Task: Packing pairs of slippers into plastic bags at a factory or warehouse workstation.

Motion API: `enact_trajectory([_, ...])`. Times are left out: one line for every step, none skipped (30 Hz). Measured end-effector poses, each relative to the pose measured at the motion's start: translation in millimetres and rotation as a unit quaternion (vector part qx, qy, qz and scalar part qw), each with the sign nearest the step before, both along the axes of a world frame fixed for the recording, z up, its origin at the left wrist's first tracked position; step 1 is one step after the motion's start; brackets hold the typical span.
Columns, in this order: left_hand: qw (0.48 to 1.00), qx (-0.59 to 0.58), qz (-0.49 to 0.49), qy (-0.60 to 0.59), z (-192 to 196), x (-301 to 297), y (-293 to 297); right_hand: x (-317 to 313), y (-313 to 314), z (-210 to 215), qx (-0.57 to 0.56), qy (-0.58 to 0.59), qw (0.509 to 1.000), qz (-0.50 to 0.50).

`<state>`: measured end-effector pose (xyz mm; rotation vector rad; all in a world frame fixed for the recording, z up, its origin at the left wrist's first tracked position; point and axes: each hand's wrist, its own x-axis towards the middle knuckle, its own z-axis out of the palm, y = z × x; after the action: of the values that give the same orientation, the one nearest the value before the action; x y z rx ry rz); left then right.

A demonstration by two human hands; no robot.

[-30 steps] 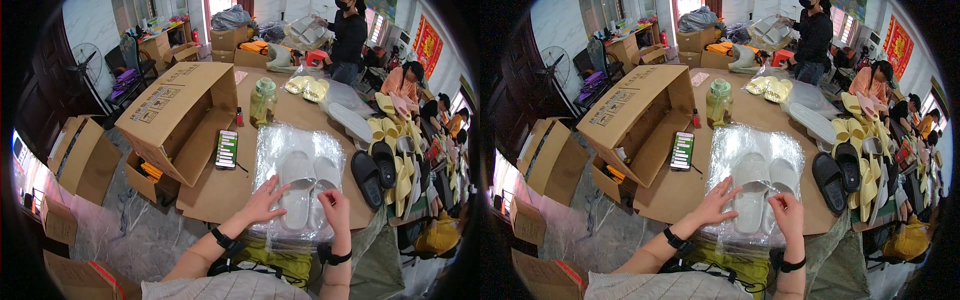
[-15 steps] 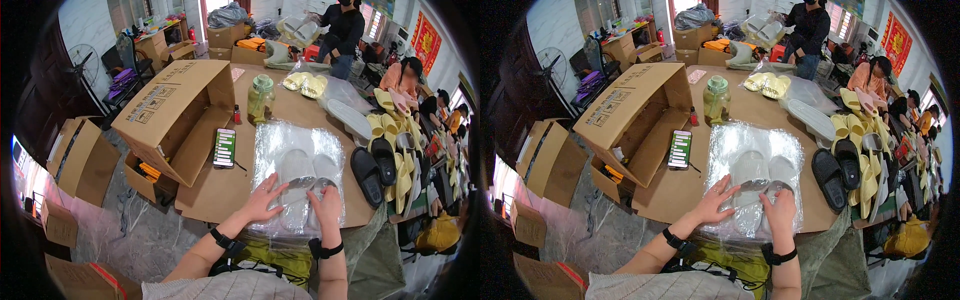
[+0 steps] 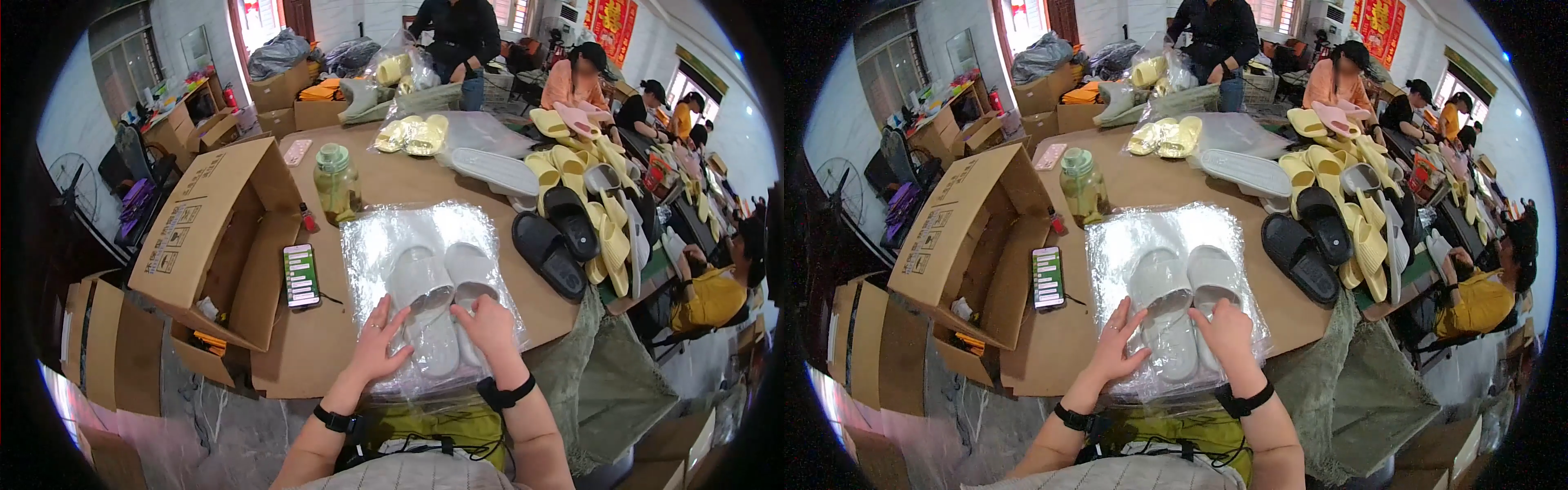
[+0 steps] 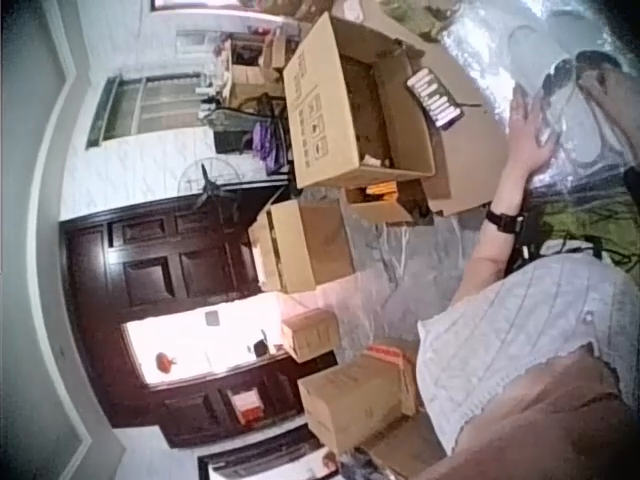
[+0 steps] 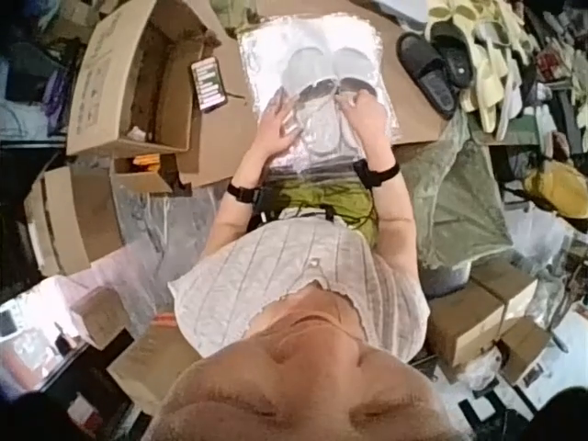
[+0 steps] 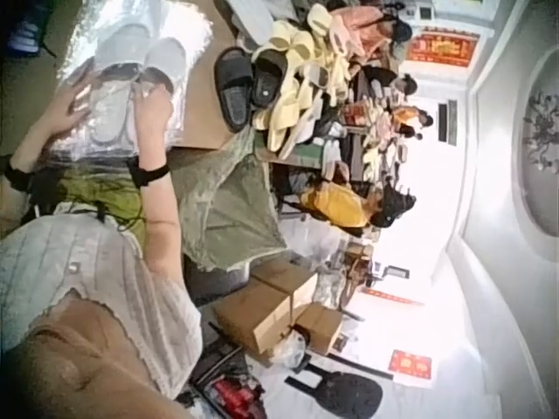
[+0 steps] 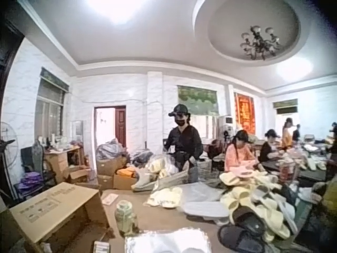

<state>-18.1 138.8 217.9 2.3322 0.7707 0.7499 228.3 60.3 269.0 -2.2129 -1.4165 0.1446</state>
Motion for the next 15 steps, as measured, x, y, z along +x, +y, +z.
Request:
enact_trajectory([1.000,0.001,-0.005,0.001,0,0,0,-4,3,1,0.019,-0.030,0.999,-0.002])
enact_trajectory([1.000,0.002,-0.007,0.004,0,0,1,-4,9,-6,0.032,-0.077,0.997,0.001])
enact_trajectory([1.000,0.002,-0.008,0.008,-1,1,2,-8,16,-9,0.033,-0.076,0.997,-0.006])
enact_trajectory([1.000,0.004,-0.015,0.009,-1,1,2,-11,25,-10,0.024,-0.089,0.996,-0.011])
enact_trajectory([1.000,0.019,-0.009,0.016,0,-1,1,-17,34,-14,0.015,-0.101,0.995,-0.013])
enact_trajectory([0.999,0.033,-0.007,0.021,0,0,0,-18,41,-25,0.038,-0.098,0.994,-0.008])
enact_trajectory([0.999,0.037,-0.015,0.022,0,1,1,-18,48,-35,0.041,-0.097,0.994,-0.016])
enact_trajectory([0.998,0.048,-0.009,0.031,-1,1,0,-21,54,-38,0.072,-0.078,0.994,-0.006])
enact_trajectory([0.997,0.059,-0.004,0.040,-2,2,0,-22,56,-41,0.103,-0.059,0.993,0.004])
enact_trajectory([0.997,0.061,-0.011,0.041,-2,2,0,-20,57,-44,0.095,-0.054,0.994,-0.002])
enact_trajectory([0.998,0.049,-0.003,0.045,0,1,-1,-19,56,-43,0.097,-0.053,0.994,-0.006])
enact_trajectory([0.998,0.036,0.004,0.050,1,1,-1,-18,54,-42,0.103,-0.032,0.994,-0.001])
enact_trajectory([0.998,0.038,-0.001,0.051,0,0,-1,-16,51,-42,0.110,-0.011,0.994,0.004])
enact_trajectory([0.999,0.022,0.009,0.042,-2,2,-1,-13,47,-40,0.112,-0.011,0.994,-0.001])
enact_trajectory([0.999,0.005,0.019,0.033,-5,3,-2,-9,41,-39,0.110,0.002,0.994,-0.007])
